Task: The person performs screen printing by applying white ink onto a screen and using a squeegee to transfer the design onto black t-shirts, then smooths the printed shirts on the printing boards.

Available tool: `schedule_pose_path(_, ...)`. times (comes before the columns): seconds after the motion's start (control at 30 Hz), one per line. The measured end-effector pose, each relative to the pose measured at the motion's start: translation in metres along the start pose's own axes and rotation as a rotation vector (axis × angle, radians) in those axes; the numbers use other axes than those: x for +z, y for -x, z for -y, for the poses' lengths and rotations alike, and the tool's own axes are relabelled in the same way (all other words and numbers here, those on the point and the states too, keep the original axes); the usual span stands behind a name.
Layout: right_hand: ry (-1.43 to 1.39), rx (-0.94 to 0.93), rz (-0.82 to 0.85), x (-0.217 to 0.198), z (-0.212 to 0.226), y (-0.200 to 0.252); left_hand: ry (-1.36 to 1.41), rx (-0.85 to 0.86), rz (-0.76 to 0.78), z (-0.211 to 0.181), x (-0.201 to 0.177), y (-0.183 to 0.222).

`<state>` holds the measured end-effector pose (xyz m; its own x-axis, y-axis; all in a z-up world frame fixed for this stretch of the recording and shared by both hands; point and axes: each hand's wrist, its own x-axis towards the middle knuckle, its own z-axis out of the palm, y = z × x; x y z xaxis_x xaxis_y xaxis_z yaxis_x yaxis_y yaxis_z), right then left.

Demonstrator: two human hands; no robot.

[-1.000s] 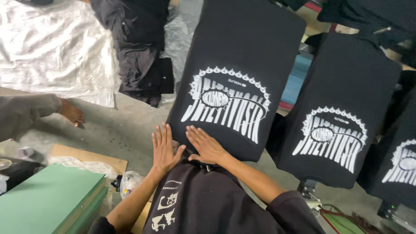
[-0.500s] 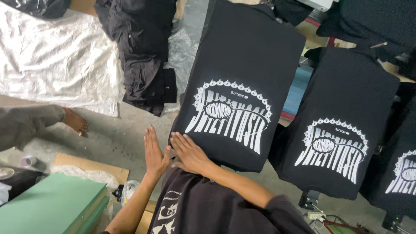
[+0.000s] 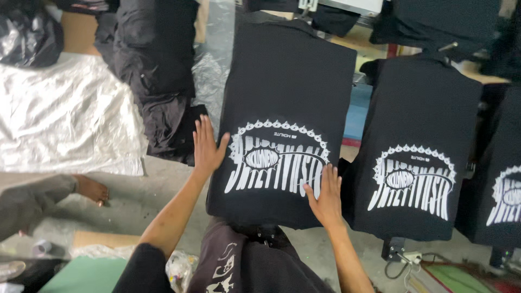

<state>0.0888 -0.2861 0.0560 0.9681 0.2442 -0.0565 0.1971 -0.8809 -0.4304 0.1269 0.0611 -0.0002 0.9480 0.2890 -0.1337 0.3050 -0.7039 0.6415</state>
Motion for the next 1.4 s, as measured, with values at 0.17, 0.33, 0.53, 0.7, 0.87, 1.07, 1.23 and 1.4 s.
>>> schedule_pose_path(0.17,-0.030,0.199,0.016,0.007,-0.010,0.024,0.161,-0.231,0.109,-0.009,0.019,-0.076)
schedule_pose_path(0.33,-0.064,0.364,0.043,0.011,-0.011,0.031,0.116,-0.234,0.238,-0.055,0.000,-0.094)
schedule_pose_path(0.53,-0.100,0.185,-0.100,0.024,-0.004,-0.065,0.184,-0.260,-0.020,-0.060,0.019,-0.108)
schedule_pose_path(0.7,-0.002,-0.058,-0.336,0.053,0.016,-0.224,-0.116,0.238,-0.177,-0.074,0.026,-0.124)
schedule_pose_path(0.87,0.091,-0.210,-0.177,0.085,0.072,-0.298,-0.385,0.320,-0.072,-0.060,0.048,-0.145)
schedule_pose_path(1.07,0.196,-0.367,0.029,0.082,0.055,-0.297,-0.395,0.266,0.013,-0.056,0.047,-0.147)
schedule_pose_path(1.23,0.286,-0.311,0.105,0.072,0.042,-0.291,-0.411,0.248,0.030,-0.061,0.047,-0.151)
schedule_pose_path(1.4,0.302,-0.295,0.059,0.091,0.061,-0.286,-0.392,0.247,0.043,-0.057,0.050,-0.152)
